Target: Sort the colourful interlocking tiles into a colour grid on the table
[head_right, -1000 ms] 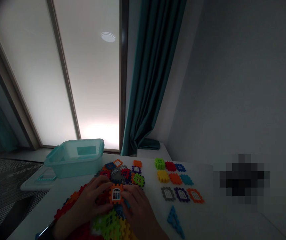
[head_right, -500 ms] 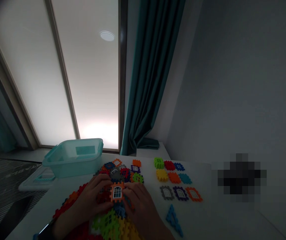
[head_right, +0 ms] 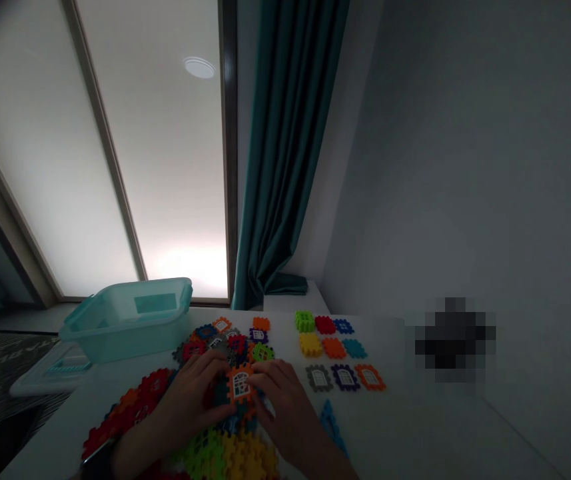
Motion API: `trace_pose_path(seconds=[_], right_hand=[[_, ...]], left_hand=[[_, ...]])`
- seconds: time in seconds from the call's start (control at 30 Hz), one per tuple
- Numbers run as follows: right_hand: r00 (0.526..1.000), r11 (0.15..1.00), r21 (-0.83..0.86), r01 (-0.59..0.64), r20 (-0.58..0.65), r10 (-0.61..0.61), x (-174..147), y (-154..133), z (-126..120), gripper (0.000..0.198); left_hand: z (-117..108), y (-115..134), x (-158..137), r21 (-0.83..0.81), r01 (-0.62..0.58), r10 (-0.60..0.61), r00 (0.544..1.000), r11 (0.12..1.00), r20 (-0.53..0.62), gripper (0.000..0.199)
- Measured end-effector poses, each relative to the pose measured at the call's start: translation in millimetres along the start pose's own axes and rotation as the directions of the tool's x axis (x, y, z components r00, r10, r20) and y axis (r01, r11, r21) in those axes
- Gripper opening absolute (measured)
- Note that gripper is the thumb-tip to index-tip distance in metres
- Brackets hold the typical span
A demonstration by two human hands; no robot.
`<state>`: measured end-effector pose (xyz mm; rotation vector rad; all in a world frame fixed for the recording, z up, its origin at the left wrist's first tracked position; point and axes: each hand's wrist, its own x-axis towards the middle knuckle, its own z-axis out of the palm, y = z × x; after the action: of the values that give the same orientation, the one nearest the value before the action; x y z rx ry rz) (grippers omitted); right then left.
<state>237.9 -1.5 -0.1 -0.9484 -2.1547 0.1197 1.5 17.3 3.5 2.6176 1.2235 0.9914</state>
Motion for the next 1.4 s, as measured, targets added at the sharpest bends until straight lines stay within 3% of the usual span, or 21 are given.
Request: trace_pose_path(seconds=[0.27,0.43,0.57,0.73,0.9,1.2,1.4], right_hand=[[0.998,0.992,-0.11,-0.06,-0.033,0.057,-26.0,28.7,-21.6,0.027],[0.981,0.976,-0.101,-0.192,-0.05,0.187,-51.5,54.8,-44.7,0.021],[0.954,0.95,-0.095,-0.297,-0.079,0.29,-75.5,82.7,-70.0,0.022],[0.9,0.898,-0.076,-0.433,-0.1,0.425,-110.9,121.8,-102.6,0.028],[0.846,0.847,-0.052,-0.529,-0.11,0.522,-136.3,144.2,-124.1,0.028],[0.817,0.818,-0.008,-0.576,-0.051,0.574,-137.8,172.5,-138.1,0.023],[0.802,0.802,-0.008,-0.597,-0.006,0.597,-136.0,185.0,-139.1,0.022]], left_hand=[[27.0,21.8,29.7,-0.01,-0.036,0.037,0.997,0.999,0.068,0.038],[53.0,39.0,47.5,-0.177,0.002,0.017,0.994,0.984,0.105,0.041],[68.2,55.4,59.5,-0.185,-0.045,0.081,0.978,0.982,0.193,0.032],[80.6,77.3,73.2,-0.136,-0.124,0.161,0.937,0.983,0.31,0.026],[92.6,95.3,84.5,-0.131,-0.266,0.294,0.9,0.955,0.323,0.021],[111.4,121.6,99.5,-0.161,-0.439,0.461,0.762,0.884,0.454,0.036],[118.6,132.8,107.9,-0.165,-0.463,0.477,0.716,0.871,0.509,0.038]])
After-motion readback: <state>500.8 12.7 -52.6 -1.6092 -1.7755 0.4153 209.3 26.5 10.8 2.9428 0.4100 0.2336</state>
